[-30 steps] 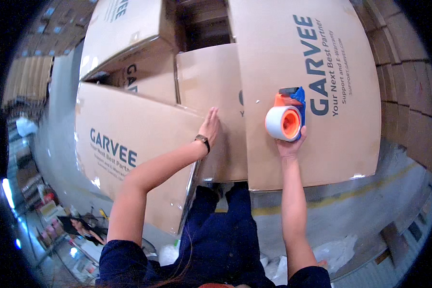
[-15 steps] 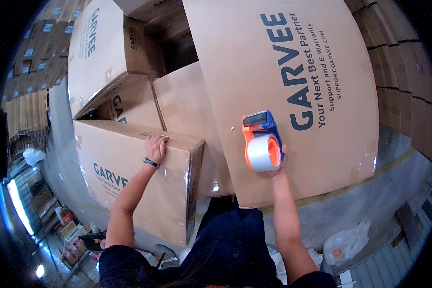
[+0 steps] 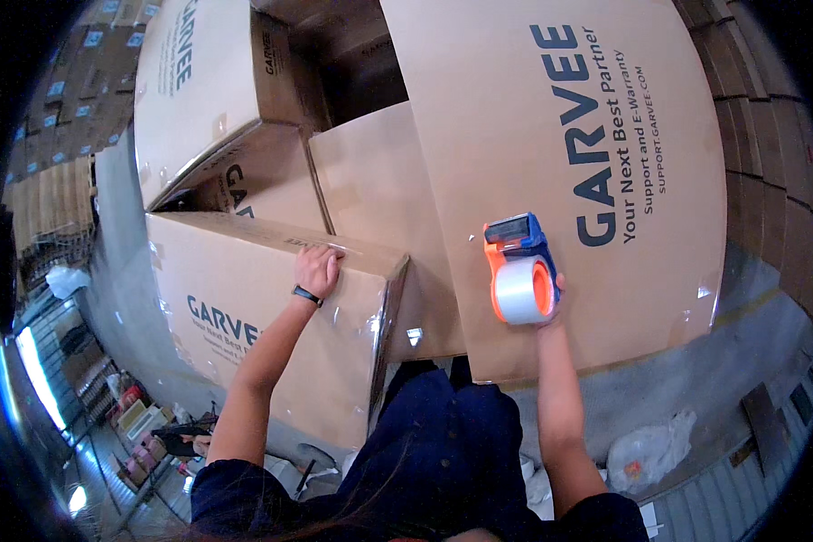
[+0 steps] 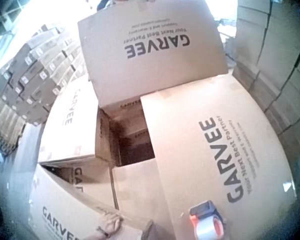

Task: The person seals several large cardboard boxes using a handheld tape dispenser, applying tape across the seams and pressing it down by hand.

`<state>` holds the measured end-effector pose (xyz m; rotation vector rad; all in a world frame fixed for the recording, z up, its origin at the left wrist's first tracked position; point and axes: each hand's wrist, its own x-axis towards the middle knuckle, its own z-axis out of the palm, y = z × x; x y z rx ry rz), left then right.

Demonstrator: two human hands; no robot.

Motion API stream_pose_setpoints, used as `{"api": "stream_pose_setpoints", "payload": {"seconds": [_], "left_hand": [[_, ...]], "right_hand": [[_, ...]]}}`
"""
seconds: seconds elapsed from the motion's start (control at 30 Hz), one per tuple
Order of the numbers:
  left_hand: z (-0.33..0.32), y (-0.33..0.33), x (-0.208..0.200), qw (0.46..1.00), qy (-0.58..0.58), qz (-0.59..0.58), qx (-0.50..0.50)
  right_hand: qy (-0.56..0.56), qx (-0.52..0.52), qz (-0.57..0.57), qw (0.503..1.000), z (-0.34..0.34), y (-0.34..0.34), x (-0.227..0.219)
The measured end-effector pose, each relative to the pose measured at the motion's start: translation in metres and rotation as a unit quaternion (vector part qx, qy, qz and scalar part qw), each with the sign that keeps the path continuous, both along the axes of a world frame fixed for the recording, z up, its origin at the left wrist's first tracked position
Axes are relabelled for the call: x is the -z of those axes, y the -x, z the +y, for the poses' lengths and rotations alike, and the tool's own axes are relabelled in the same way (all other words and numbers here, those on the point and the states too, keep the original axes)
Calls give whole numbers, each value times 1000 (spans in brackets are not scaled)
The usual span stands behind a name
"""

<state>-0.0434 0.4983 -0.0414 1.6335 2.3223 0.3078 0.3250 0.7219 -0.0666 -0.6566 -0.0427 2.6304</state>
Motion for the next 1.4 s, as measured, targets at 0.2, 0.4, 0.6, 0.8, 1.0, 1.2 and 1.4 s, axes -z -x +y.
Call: {"api": "stream_pose_setpoints", "payload": {"seconds": [0.2,0.4,0.6,0.8,1.0,1.2,1.4], "left_hand": [[6,-1,-3,999,-16,-30,20],[-6,-2,-4,1000,-12,-3,14],[-5,-11,4,999,-25,33,-31],[-46,-47,-2,968,-72,105,-214],[-218,-172,-14,965,162,-33,-203],[-292,-222,-48,937,194,-157,-244],[-284,-236,-12,863,153,-350,-331]], "right_hand": [[-2,51,-2,999,-4,-23,27],[-1,78,35,996,-6,-15,22],[-11,73,47,996,1,-23,28],[8,14,96,995,6,-18,28],[60,195,-126,971,-37,-19,-2],[-70,114,-128,983,-122,-71,-56],[-39,0,-241,970,-213,-133,-113]]}}
